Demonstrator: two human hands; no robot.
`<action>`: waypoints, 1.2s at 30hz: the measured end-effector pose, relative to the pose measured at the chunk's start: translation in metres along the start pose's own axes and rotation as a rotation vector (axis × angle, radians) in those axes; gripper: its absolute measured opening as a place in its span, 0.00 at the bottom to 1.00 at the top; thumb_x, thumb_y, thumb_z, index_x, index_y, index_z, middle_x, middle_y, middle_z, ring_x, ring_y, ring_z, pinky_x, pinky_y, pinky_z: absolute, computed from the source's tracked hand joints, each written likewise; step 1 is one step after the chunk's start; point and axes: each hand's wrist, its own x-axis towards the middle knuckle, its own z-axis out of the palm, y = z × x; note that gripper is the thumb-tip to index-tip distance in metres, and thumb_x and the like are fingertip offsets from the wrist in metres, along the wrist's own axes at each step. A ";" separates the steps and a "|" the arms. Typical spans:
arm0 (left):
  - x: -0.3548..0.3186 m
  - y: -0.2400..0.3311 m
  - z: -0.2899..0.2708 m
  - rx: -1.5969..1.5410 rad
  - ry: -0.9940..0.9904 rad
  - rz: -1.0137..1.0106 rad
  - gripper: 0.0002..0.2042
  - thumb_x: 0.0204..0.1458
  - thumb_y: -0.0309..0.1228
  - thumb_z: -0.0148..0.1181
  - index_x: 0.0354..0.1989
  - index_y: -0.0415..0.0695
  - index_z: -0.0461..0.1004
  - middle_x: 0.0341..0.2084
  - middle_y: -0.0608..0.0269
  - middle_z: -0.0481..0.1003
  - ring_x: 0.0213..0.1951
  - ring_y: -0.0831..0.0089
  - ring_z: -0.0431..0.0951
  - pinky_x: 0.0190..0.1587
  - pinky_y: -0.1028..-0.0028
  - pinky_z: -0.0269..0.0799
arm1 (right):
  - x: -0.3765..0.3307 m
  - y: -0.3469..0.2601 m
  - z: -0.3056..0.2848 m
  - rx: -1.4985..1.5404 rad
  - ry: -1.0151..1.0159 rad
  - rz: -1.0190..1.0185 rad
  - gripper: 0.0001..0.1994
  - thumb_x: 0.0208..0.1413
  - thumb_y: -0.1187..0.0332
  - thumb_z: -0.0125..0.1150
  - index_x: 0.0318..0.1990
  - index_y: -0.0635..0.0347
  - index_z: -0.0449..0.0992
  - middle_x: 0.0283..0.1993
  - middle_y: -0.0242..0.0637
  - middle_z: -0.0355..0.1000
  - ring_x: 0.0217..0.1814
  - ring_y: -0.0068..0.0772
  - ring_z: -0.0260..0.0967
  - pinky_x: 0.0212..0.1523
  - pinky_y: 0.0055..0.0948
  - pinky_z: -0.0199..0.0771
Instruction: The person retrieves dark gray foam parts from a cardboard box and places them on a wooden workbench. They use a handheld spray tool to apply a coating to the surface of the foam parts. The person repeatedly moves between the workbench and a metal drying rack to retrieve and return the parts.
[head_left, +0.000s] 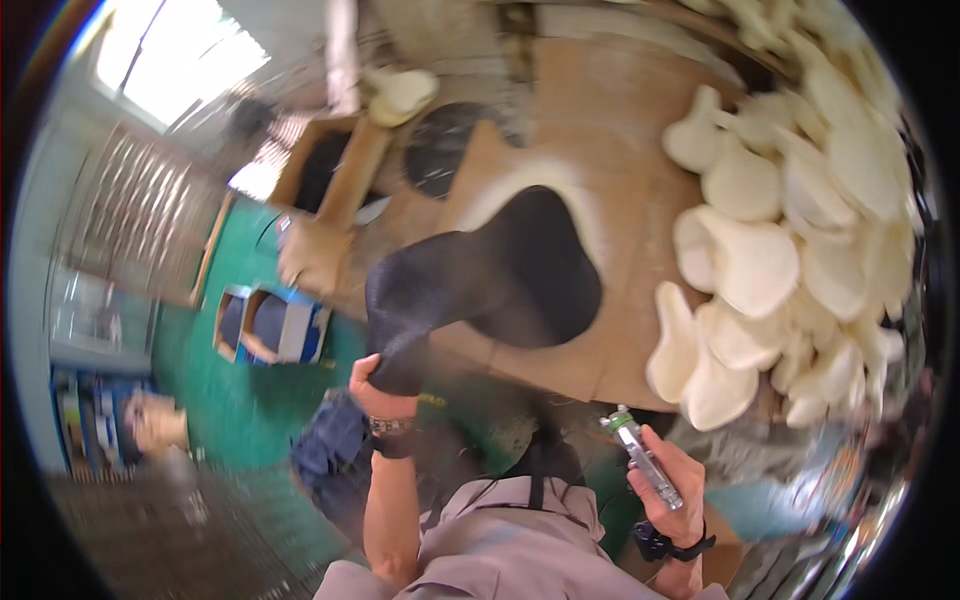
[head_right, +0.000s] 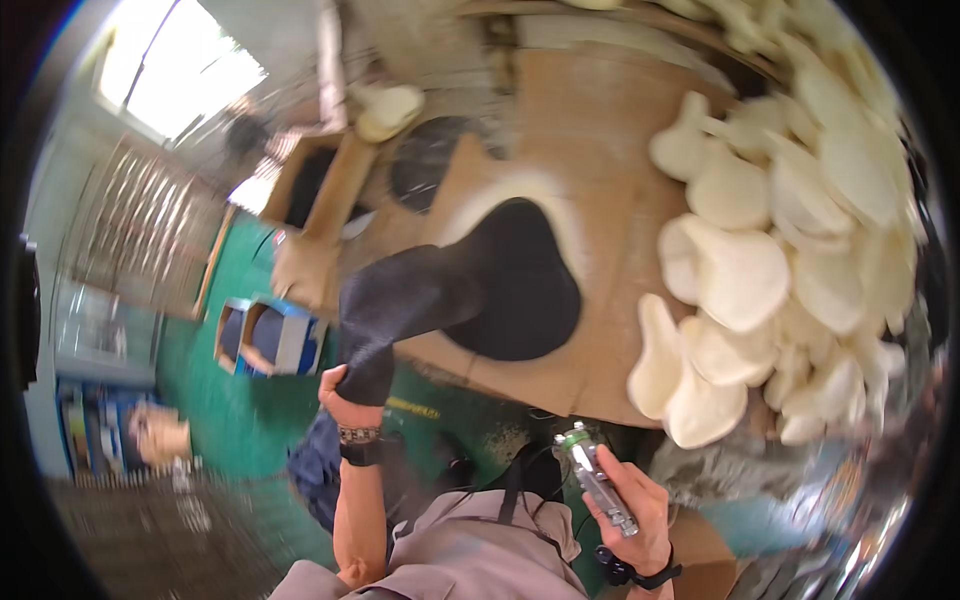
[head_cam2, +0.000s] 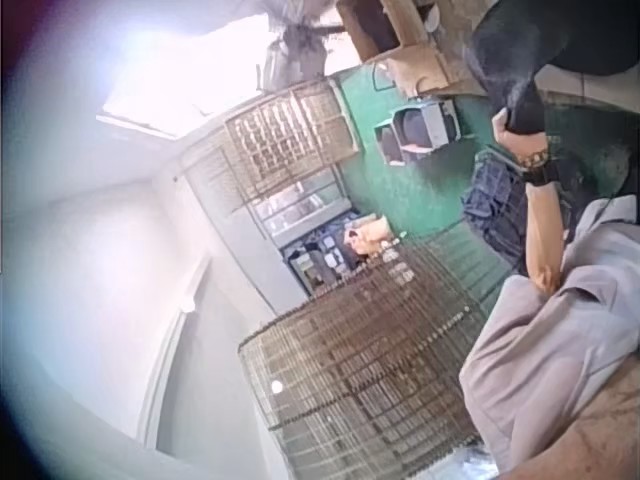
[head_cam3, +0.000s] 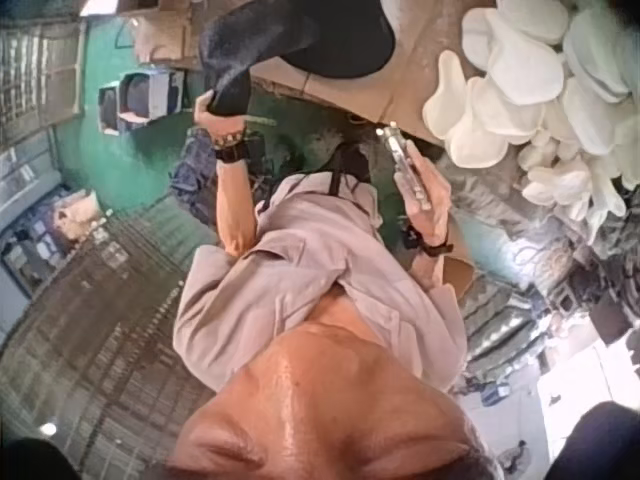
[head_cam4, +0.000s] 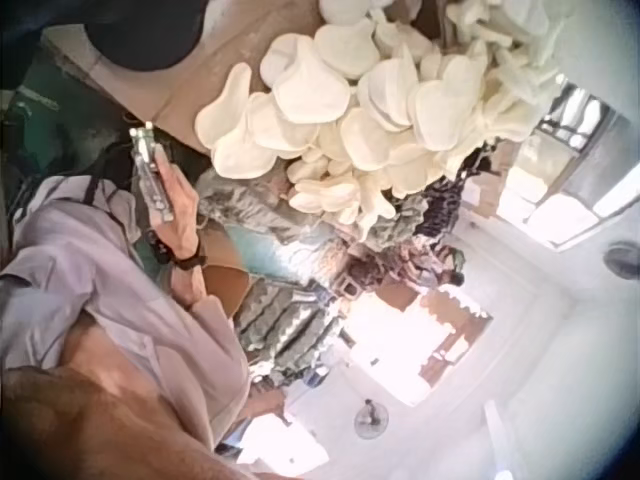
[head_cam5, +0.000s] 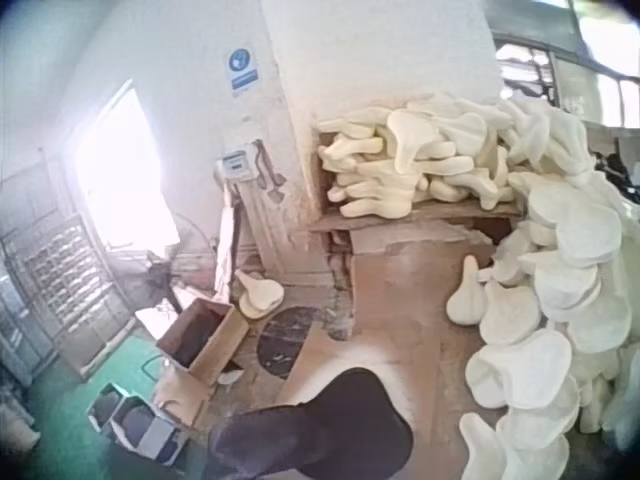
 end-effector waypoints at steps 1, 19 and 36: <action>-0.018 0.018 -0.024 -0.007 0.020 -0.011 0.19 0.48 0.33 0.50 0.43 0.29 0.75 0.43 0.45 0.79 0.44 0.50 0.80 0.53 0.58 0.75 | 0.006 -0.003 0.008 0.000 -0.005 -0.033 0.29 0.44 0.81 0.68 0.58 0.67 0.73 0.37 0.47 0.76 0.35 0.44 0.75 0.38 0.31 0.74; -0.428 0.016 -0.410 -0.834 0.953 0.960 0.14 0.43 0.28 0.57 0.40 0.39 0.73 0.39 0.54 0.75 0.42 0.57 0.76 0.50 0.56 0.74 | -0.074 -0.152 0.230 -0.349 -0.983 -0.323 0.25 0.53 0.77 0.61 0.62 0.70 0.71 0.38 0.32 0.75 0.34 0.17 0.67 0.37 0.19 0.69; -0.634 -0.026 -0.670 -1.212 1.334 1.638 0.11 0.44 0.28 0.53 0.36 0.42 0.75 0.37 0.60 0.79 0.40 0.60 0.80 0.42 0.63 0.75 | -0.275 -0.177 0.497 -0.866 -1.547 -0.277 0.24 0.56 0.72 0.61 0.62 0.67 0.71 0.34 0.25 0.74 0.31 0.13 0.63 0.34 0.18 0.67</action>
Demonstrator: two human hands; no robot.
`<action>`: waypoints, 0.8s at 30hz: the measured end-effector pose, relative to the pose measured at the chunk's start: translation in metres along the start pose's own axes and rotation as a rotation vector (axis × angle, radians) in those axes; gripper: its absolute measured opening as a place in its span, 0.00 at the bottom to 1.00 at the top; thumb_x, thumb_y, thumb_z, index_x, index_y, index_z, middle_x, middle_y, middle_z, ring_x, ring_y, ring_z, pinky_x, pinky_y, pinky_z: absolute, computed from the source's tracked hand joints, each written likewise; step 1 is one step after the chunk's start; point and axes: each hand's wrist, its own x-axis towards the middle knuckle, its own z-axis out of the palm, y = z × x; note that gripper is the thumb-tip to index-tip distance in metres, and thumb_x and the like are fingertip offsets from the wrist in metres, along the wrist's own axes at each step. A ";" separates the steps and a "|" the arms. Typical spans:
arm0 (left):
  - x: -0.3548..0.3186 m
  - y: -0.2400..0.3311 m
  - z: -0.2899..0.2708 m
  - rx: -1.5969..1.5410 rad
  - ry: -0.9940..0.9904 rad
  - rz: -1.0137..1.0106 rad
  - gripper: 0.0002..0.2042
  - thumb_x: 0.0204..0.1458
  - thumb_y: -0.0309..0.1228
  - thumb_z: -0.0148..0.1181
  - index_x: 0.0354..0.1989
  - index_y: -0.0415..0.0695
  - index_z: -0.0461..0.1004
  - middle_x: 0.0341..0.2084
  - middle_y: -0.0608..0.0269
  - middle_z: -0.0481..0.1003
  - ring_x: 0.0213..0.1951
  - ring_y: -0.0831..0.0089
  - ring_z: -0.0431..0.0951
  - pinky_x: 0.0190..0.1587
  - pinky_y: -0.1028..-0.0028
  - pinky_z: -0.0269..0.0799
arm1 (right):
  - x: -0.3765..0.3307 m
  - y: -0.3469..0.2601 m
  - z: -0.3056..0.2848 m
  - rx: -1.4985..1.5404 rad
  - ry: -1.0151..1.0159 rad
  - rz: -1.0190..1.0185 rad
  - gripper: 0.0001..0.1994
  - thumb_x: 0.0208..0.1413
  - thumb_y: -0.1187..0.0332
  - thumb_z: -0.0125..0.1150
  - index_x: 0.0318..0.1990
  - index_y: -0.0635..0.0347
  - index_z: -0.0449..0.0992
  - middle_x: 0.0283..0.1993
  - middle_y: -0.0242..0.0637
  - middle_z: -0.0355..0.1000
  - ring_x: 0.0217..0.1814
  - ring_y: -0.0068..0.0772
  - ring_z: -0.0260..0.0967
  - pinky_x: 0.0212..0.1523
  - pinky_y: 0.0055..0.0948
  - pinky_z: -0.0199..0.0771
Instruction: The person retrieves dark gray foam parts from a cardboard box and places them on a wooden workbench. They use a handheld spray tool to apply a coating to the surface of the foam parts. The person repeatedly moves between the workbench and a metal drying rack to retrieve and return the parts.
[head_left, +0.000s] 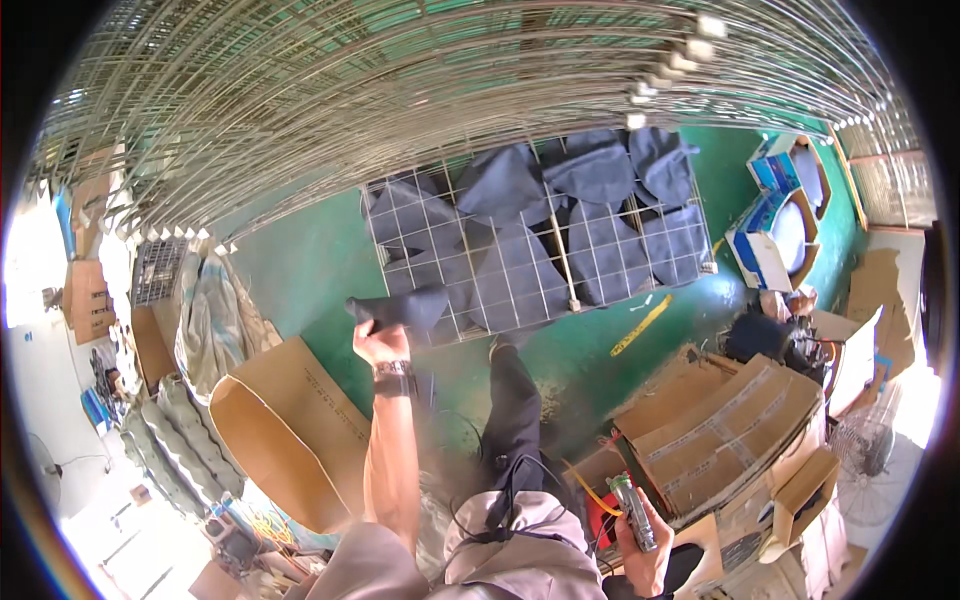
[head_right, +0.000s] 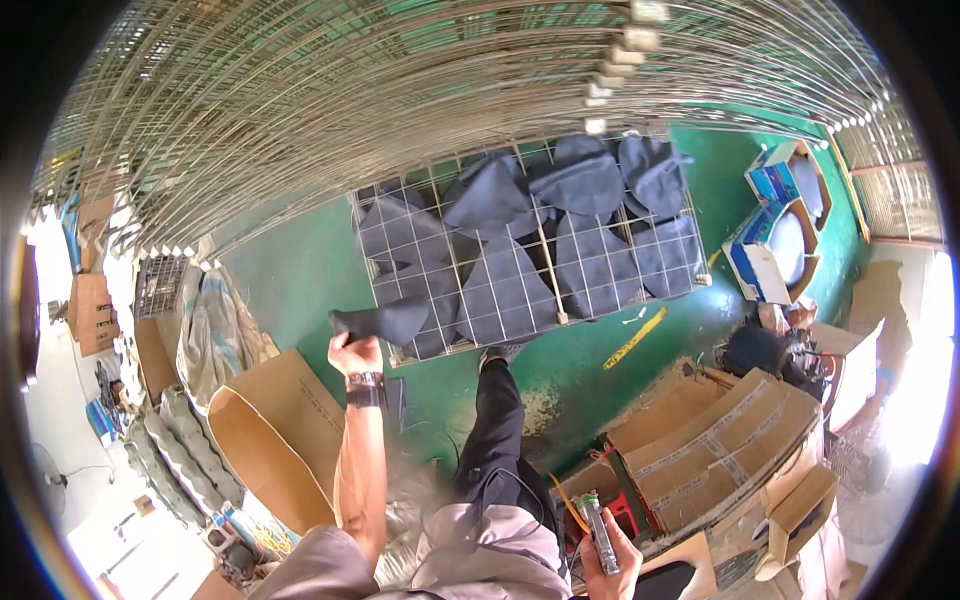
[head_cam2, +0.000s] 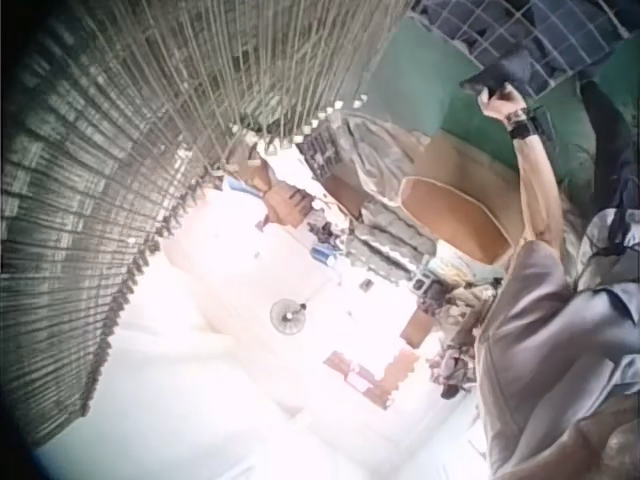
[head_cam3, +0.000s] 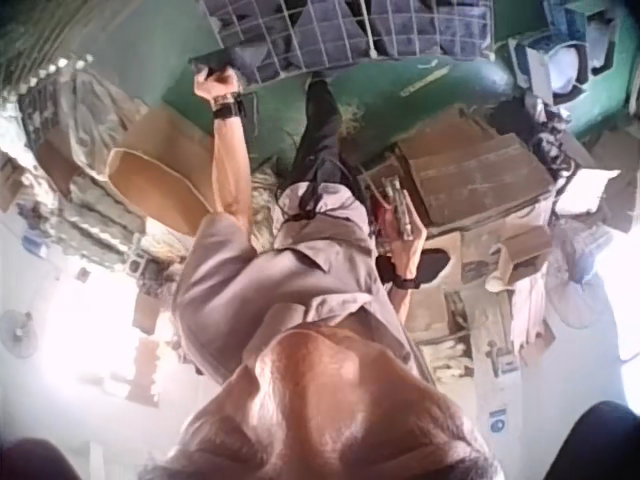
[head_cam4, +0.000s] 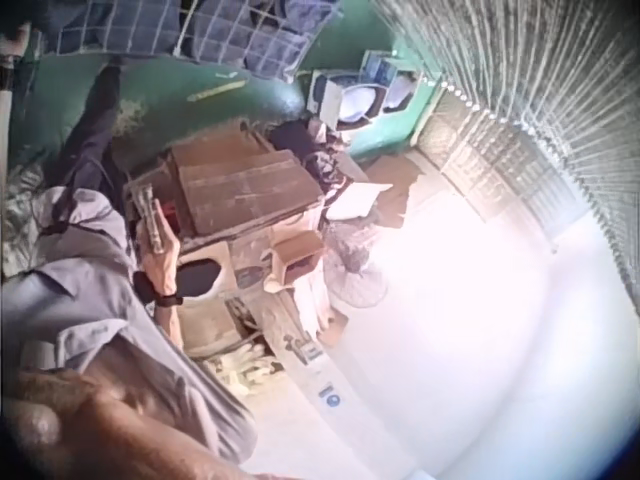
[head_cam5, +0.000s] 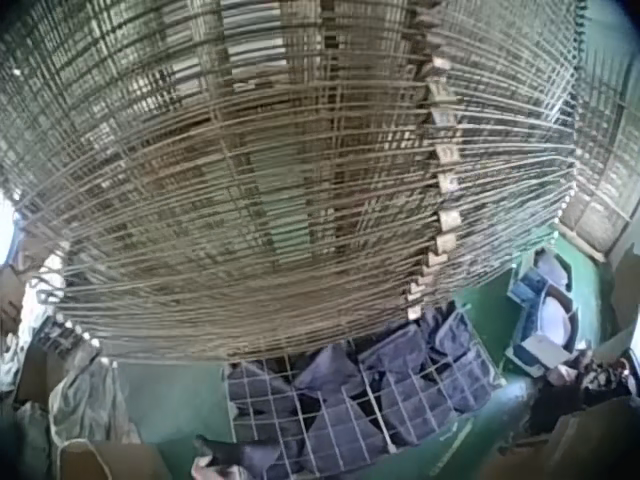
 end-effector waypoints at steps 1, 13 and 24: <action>0.024 0.004 0.000 0.024 0.026 0.001 0.10 0.43 0.29 0.54 0.35 0.44 0.74 0.35 0.61 0.78 0.37 0.62 0.79 0.36 0.65 0.73 | 0.011 0.000 0.005 0.024 -0.008 0.009 0.25 0.55 0.72 0.62 0.62 0.68 0.71 0.34 0.26 0.73 0.30 0.13 0.63 0.33 0.18 0.67; 0.182 -0.067 0.068 -0.269 -0.056 0.251 0.19 0.40 0.29 0.58 0.43 0.35 0.73 0.40 0.49 0.79 0.43 0.52 0.80 0.52 0.56 0.76 | 0.088 -0.026 0.036 0.007 0.004 0.176 0.21 0.60 0.73 0.62 0.61 0.69 0.72 0.60 0.46 0.74 0.61 0.33 0.71 0.61 0.31 0.68; 0.030 -0.266 -0.036 1.755 -0.743 0.019 0.22 0.50 0.47 0.66 0.50 0.48 0.78 0.32 0.62 0.83 0.37 0.69 0.83 0.40 0.69 0.77 | 0.038 0.018 0.020 0.097 0.093 0.099 0.23 0.61 0.69 0.63 0.61 0.68 0.71 0.61 0.48 0.73 0.60 0.34 0.70 0.62 0.33 0.67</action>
